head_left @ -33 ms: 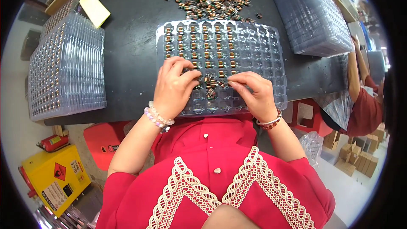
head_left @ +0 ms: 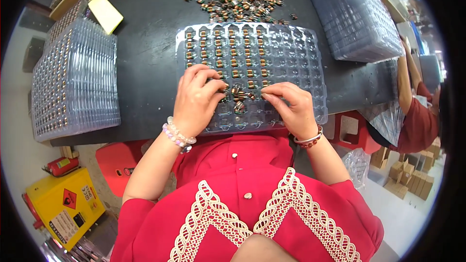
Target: The person fastens a waist strap, stacks a filled plastic tray onto a pile, sets down an empty plastic tray, and places electronic components into its slots by hand.
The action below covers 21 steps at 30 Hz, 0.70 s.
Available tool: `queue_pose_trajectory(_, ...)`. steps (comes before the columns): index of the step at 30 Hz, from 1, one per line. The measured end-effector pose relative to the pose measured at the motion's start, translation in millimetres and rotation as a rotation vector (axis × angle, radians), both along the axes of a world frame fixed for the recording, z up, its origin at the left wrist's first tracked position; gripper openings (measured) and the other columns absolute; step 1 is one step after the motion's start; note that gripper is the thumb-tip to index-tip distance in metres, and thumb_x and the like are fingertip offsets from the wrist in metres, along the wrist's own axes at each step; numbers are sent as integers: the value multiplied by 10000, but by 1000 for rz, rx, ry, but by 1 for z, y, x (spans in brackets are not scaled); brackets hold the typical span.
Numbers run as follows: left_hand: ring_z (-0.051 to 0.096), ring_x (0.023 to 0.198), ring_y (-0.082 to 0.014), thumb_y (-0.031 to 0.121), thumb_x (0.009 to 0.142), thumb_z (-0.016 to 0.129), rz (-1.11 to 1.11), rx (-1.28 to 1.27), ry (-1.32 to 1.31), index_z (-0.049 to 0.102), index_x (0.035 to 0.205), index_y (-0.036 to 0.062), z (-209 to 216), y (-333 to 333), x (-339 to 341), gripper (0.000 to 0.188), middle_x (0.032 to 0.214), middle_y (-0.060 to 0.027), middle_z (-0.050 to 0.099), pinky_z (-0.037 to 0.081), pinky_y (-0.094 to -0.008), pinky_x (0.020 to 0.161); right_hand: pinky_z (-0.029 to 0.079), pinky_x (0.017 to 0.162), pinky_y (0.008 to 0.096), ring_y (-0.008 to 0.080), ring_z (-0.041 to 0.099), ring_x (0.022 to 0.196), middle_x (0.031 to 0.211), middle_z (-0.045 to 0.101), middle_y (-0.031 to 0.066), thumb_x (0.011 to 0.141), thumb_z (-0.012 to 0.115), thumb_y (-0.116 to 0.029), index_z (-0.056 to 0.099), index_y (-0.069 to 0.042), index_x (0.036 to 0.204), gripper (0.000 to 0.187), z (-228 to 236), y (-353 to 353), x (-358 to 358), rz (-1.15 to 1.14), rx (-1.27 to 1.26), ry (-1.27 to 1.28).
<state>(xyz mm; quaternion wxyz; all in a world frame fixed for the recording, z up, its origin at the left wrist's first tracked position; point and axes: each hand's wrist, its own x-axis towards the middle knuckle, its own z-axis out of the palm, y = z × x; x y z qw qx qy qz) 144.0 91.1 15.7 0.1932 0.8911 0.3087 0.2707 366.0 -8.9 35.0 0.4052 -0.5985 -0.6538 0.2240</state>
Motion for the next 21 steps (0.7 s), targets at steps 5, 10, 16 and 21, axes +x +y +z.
queue_pose_trajectory(5,606,939,-262,-16,721,725,41,-95,-143,675,930,40,8,-4,-3,222,887,-78,671,491,-361,816,534,748,339,267,664,868,1015,683,115,785,694,9,664,-11,923,143,-12,-9,4,15,105,-143)
queue_pose_trajectory(10,629,960,-257,-44,735,708,100,-111,-151,706,933,26,16,-9,-28,210,917,-93,696,509,-354,825,534,779,368,279,653,906,1057,674,98,787,686,3,661,-17,918,135,-15,-9,7,15,145,-299)
queue_pose_trajectory(16,626,954,-273,-29,734,707,121,-60,-56,687,907,44,12,-31,-37,189,918,-79,687,495,-366,840,518,896,412,320,641,975,1049,661,92,780,671,-11,664,-19,949,169,-12,-17,13,58,84,-492)
queue_pose_trajectory(21,600,944,-247,20,685,662,103,177,36,680,874,58,6,-42,-30,194,878,-38,622,476,-389,808,519,890,367,282,618,969,1076,650,69,715,646,-30,661,-16,975,261,-17,-18,10,105,170,-607)
